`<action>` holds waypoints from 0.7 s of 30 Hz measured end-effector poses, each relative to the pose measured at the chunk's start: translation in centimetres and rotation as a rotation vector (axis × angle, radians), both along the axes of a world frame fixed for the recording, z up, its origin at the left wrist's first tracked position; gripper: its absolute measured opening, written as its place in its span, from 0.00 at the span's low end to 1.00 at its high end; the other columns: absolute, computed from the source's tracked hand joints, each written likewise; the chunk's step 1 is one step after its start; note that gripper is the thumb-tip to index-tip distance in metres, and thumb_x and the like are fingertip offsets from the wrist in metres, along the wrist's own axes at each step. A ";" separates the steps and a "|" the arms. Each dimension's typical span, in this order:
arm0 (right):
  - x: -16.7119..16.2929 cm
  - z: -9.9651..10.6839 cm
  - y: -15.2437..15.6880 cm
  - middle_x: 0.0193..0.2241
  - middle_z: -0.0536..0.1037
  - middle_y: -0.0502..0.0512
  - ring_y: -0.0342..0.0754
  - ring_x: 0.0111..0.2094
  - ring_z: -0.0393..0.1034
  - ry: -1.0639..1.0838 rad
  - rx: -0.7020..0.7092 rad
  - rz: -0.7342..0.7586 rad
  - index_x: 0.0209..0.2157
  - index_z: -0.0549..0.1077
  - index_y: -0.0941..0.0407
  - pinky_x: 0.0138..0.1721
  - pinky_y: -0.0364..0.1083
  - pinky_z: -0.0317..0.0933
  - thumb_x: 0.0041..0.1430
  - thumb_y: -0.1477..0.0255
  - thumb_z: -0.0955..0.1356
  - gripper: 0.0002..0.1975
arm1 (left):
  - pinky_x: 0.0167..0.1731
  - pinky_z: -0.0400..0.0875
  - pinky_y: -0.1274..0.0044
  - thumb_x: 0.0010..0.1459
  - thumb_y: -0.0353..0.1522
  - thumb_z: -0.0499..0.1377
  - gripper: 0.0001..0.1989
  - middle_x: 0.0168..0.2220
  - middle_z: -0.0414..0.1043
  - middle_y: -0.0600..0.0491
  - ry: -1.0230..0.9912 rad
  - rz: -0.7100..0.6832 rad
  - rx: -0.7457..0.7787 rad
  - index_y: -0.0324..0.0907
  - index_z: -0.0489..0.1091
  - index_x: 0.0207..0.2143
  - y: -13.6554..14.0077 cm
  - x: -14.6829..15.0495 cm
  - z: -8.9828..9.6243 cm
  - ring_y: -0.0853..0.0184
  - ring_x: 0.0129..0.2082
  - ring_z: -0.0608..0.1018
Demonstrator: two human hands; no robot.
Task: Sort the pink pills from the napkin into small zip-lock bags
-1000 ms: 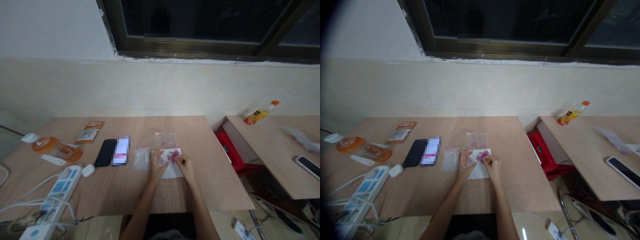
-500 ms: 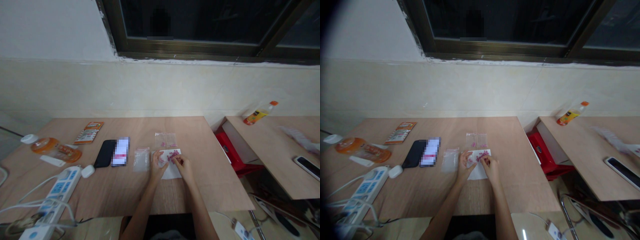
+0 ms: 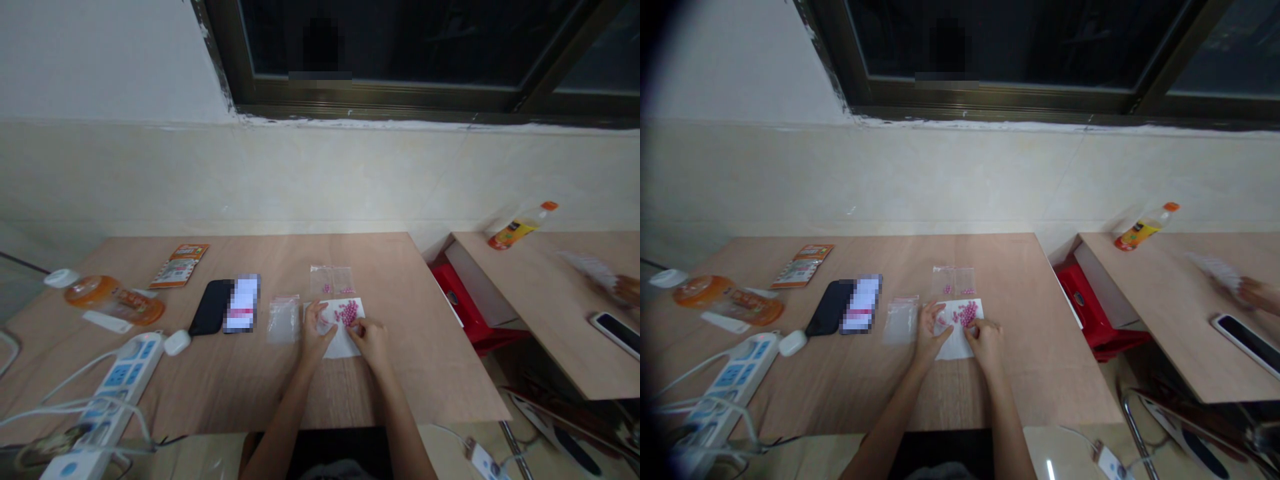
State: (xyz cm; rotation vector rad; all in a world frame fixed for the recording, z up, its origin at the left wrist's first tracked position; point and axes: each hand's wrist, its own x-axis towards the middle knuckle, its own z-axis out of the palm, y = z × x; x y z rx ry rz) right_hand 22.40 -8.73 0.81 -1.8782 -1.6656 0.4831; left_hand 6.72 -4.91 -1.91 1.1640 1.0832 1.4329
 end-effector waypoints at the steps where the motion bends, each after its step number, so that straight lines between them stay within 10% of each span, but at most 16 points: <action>1: -0.1 0.1 0.0 0.21 0.73 0.50 0.44 0.23 0.65 -0.007 -0.005 -0.001 0.30 0.78 0.54 0.29 0.42 0.53 0.55 0.63 0.67 0.11 | 0.56 0.64 0.64 0.40 0.28 0.67 0.36 0.47 0.71 0.48 0.003 0.001 0.003 0.45 0.60 0.52 0.0 0.0 0.0 0.59 0.52 0.73; 21: -1.8 0.4 1.3 0.15 0.64 0.46 0.42 0.18 0.57 0.448 0.078 -0.041 0.29 0.77 0.58 0.23 0.41 0.51 0.56 0.60 0.67 0.16 | 0.55 0.64 0.65 0.39 0.28 0.68 0.36 0.47 0.71 0.48 -0.024 -0.001 0.008 0.45 0.60 0.53 0.1 0.1 -0.4 0.60 0.51 0.74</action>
